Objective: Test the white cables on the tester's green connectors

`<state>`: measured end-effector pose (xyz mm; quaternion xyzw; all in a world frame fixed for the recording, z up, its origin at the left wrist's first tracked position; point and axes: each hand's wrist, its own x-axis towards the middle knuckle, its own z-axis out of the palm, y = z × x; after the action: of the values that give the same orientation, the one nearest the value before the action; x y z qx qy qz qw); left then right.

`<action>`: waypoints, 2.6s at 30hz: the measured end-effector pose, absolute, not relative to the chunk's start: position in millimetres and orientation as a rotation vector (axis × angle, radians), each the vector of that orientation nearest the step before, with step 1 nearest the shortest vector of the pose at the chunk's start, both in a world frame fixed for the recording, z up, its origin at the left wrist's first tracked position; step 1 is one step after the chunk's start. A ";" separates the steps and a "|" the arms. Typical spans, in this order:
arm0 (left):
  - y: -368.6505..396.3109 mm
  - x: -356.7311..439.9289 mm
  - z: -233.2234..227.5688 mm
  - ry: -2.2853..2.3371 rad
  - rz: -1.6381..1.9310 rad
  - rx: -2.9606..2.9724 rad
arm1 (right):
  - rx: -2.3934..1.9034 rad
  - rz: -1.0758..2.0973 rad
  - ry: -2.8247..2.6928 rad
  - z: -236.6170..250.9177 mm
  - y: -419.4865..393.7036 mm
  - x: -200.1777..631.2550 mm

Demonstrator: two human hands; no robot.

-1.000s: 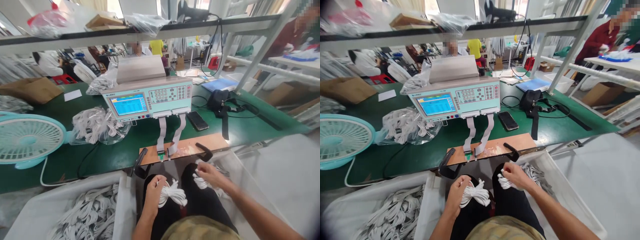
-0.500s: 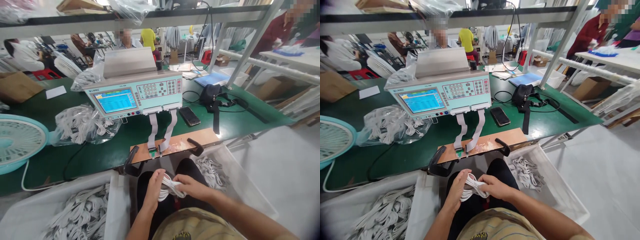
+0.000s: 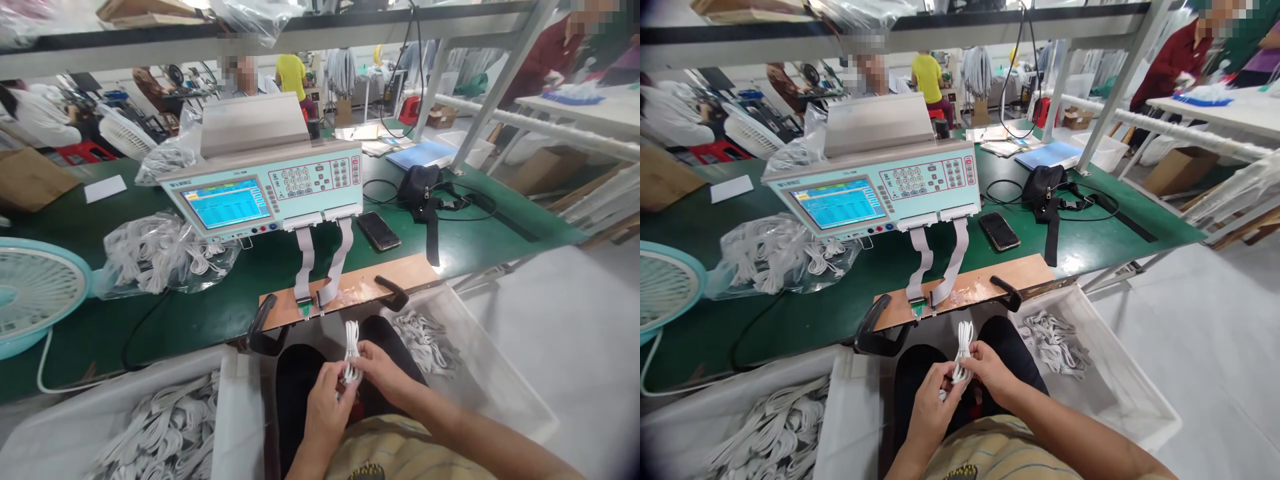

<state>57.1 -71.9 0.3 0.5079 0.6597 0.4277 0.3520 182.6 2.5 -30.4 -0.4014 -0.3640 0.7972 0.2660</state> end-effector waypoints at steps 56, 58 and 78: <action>-5.1 -19.0 4.5 1.469 1.252 0.709 | -1.176 1.841 -0.952 1.2 53.3 97.7; -4.9 -18.0 4.2 1.493 1.271 0.705 | -1.164 1.821 -0.969 2.1 53.7 97.9; 7.3 -14.0 -11.8 1.427 1.385 0.720 | -1.044 1.901 -1.101 9.3 51.8 97.1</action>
<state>-14.0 7.3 -11.8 0.2967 0.5878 0.5706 0.4908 97.1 51.8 9.3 -0.4026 -0.4245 0.7330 0.3471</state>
